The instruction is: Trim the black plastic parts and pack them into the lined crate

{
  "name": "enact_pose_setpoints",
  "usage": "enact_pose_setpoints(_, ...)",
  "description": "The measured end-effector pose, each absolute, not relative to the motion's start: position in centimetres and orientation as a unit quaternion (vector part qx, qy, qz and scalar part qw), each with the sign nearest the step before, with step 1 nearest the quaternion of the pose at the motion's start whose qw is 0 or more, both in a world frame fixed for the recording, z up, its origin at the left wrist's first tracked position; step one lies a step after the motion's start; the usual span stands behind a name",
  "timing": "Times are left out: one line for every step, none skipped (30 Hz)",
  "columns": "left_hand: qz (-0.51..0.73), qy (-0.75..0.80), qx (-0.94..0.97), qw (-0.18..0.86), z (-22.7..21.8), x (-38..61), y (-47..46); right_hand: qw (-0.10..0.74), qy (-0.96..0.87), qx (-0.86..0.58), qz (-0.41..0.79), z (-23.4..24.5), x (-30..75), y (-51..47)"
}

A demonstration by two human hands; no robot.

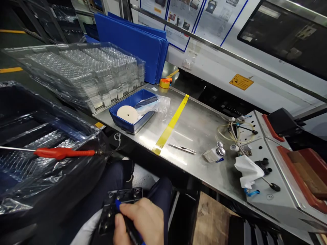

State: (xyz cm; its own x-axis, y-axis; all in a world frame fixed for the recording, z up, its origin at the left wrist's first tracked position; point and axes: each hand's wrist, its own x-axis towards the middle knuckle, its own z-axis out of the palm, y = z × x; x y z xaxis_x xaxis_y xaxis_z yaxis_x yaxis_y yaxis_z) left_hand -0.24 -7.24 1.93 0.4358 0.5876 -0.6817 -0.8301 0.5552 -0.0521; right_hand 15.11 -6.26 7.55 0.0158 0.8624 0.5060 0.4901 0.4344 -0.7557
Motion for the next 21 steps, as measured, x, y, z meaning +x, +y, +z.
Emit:
enact_pose_setpoints(0.431, 0.315, -0.196, 0.823, 1.9, -0.2, -7.2, 0.501, -0.685, -0.496, 0.181, 7.5, 15.1, -6.1)
enact_pose_setpoints(0.432, 0.317, -0.198, 0.821, 1.9, -0.1, -7.2, 0.493, -0.695, -0.492, 0.178, 7.4, 15.1, -5.9)
enact_pose_setpoints(0.434, 0.317, -0.199, 0.819, 1.9, -0.1, -7.2, 0.484, -0.705, -0.487, 0.176, 7.3, 15.1, -5.7)
enact_pose_setpoints(0.436, 0.317, -0.2, 0.818, 1.9, 0.0, -7.2, 0.475, -0.716, -0.481, 0.173, 7.3, 15.0, -5.4)
enact_pose_setpoints(0.438, 0.316, -0.201, 0.818, 1.9, 0.1, -7.2, 0.469, -0.725, -0.476, 0.165, 7.2, 15.0, -5.1)
enact_pose_setpoints(0.439, 0.314, -0.202, 0.817, 2.0, 0.1, -7.1, 0.463, -0.734, -0.471, 0.157, 7.2, 14.9, -4.8)
enact_pose_setpoints(0.441, 0.311, -0.202, 0.817, 2.0, 0.2, -7.0, 0.459, -0.742, -0.464, 0.151, 7.1, 14.9, -4.5)
enact_pose_setpoints(0.442, 0.309, -0.202, 0.818, 2.1, 0.2, -7.0, 0.457, -0.749, -0.456, 0.147, 7.1, 14.8, -4.4)
enact_pose_setpoints(0.442, 0.305, -0.202, 0.819, 2.1, 0.2, -7.0, 0.458, -0.752, -0.451, 0.144, 7.1, 14.8, -4.3)
enact_pose_setpoints(0.442, 0.302, -0.202, 0.82, 2.1, 0.2, -7.0, 0.461, -0.751, -0.451, 0.141, 7.2, 14.7, -4.3)
enact_pose_setpoints(0.442, 0.298, -0.202, 0.822, 2.2, 0.2, -7.0, 0.466, -0.747, -0.454, 0.138, 7.2, 14.7, -4.3)
enact_pose_setpoints(0.441, 0.295, -0.201, 0.823, 2.2, 0.2, -7.0, 0.471, -0.742, -0.458, 0.135, 7.2, 14.7, -4.4)
enact_pose_setpoints(0.44, 0.292, -0.201, 0.825, 2.1, 0.2, -7.1, 0.474, -0.737, -0.463, 0.132, 7.2, 14.7, -4.5)
enact_pose_setpoints(0.438, 0.289, -0.2, 0.827, 2.1, 0.1, -7.1, 0.475, -0.736, -0.466, 0.13, 7.2, 14.7, -4.6)
enact_pose_setpoints(0.436, 0.287, -0.2, 0.829, 2.0, 0.0, -7.2, 0.473, -0.737, -0.465, 0.128, 7.3, 14.7, -4.6)
enact_pose_setpoints(0.434, 0.285, -0.2, 0.831, 1.8, 0.0, -7.2, 0.47, -0.741, -0.463, 0.125, 7.3, 14.7, -4.6)
enact_pose_setpoints(0.431, 0.284, -0.199, 0.833, 1.7, -0.1, -7.2, 0.468, -0.744, -0.461, 0.124, 7.3, 14.7, -4.6)
enact_pose_setpoints(0.428, 0.283, -0.199, 0.835, 1.5, -0.2, -7.2, 0.464, -0.747, -0.46, 0.125, 7.4, 14.6, -4.5)
enact_pose_setpoints(0.426, 0.282, -0.199, 0.836, 1.4, -0.3, -7.2, 0.462, -0.747, -0.46, 0.127, 7.5, 14.6, -4.5)
enact_pose_setpoints(0.425, 0.28, -0.199, 0.837, 1.2, -0.4, -7.2, 0.462, -0.745, -0.464, 0.13, 7.6, 14.6, -4.6)
enact_pose_setpoints(0.425, 0.279, -0.199, 0.838, 1.1, -0.5, -7.1, 0.463, -0.74, -0.47, 0.133, 7.7, 14.6, -4.7)
